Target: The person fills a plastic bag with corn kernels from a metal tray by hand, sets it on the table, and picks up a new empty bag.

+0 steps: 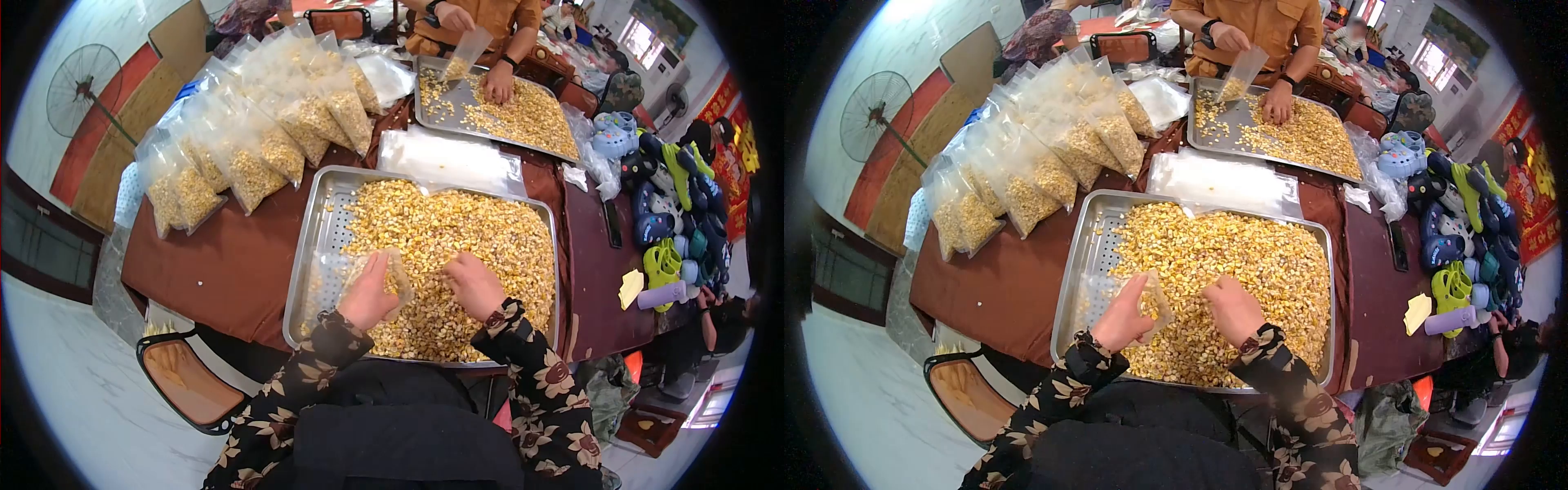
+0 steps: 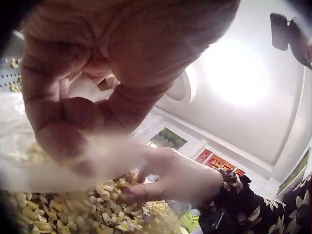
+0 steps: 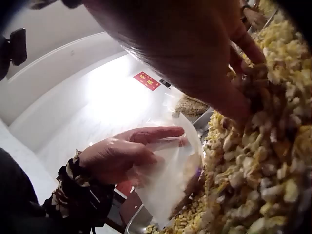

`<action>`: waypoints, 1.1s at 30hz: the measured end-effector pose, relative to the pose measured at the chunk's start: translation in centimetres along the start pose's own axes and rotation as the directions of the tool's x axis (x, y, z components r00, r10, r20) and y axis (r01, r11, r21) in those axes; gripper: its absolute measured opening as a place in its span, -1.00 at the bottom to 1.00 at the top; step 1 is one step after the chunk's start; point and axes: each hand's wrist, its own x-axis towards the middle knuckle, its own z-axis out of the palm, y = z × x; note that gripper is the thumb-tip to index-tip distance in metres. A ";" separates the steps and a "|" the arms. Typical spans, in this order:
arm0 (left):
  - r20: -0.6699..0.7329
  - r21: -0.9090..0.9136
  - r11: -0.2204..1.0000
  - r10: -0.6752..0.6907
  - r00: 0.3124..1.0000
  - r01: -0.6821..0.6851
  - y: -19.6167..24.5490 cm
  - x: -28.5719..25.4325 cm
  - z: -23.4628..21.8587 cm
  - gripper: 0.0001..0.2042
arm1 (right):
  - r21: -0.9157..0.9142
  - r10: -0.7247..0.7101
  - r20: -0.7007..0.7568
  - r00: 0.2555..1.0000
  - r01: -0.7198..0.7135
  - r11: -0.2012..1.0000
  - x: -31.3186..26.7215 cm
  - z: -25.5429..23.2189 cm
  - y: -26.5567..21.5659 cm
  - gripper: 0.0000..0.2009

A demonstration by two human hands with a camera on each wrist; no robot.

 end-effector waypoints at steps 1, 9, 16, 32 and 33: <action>0.007 -0.015 1.000 -0.006 1.000 0.006 0.5 -0.1 -0.2 -0.27 | 0.045 0.143 0.018 0.990 -0.144 0.989 -0.2 -0.1 0.2 -0.84; -0.016 -0.021 0.999 0.037 0.999 -0.037 0.1 0.0 0.3 -0.32 | 0.434 0.122 0.025 0.992 -0.121 0.893 2.0 -1.7 -2.6 -0.87; 0.001 -0.104 0.995 0.010 1.000 -0.010 -0.3 0.3 0.3 -0.33 | 0.541 0.060 0.045 0.997 -0.074 0.838 4.1 -0.6 -6.3 -0.74; -0.048 -0.053 0.994 0.095 0.994 -0.097 0.1 0.0 0.0 -0.36 | -0.203 0.152 0.106 0.983 -0.128 0.971 -0.4 -2.6 0.4 -0.33; -0.047 -0.052 0.994 0.095 0.994 -0.097 -0.1 0.0 0.0 -0.36 | -0.202 0.154 0.105 0.982 -0.130 0.971 -0.7 -2.5 0.0 -0.33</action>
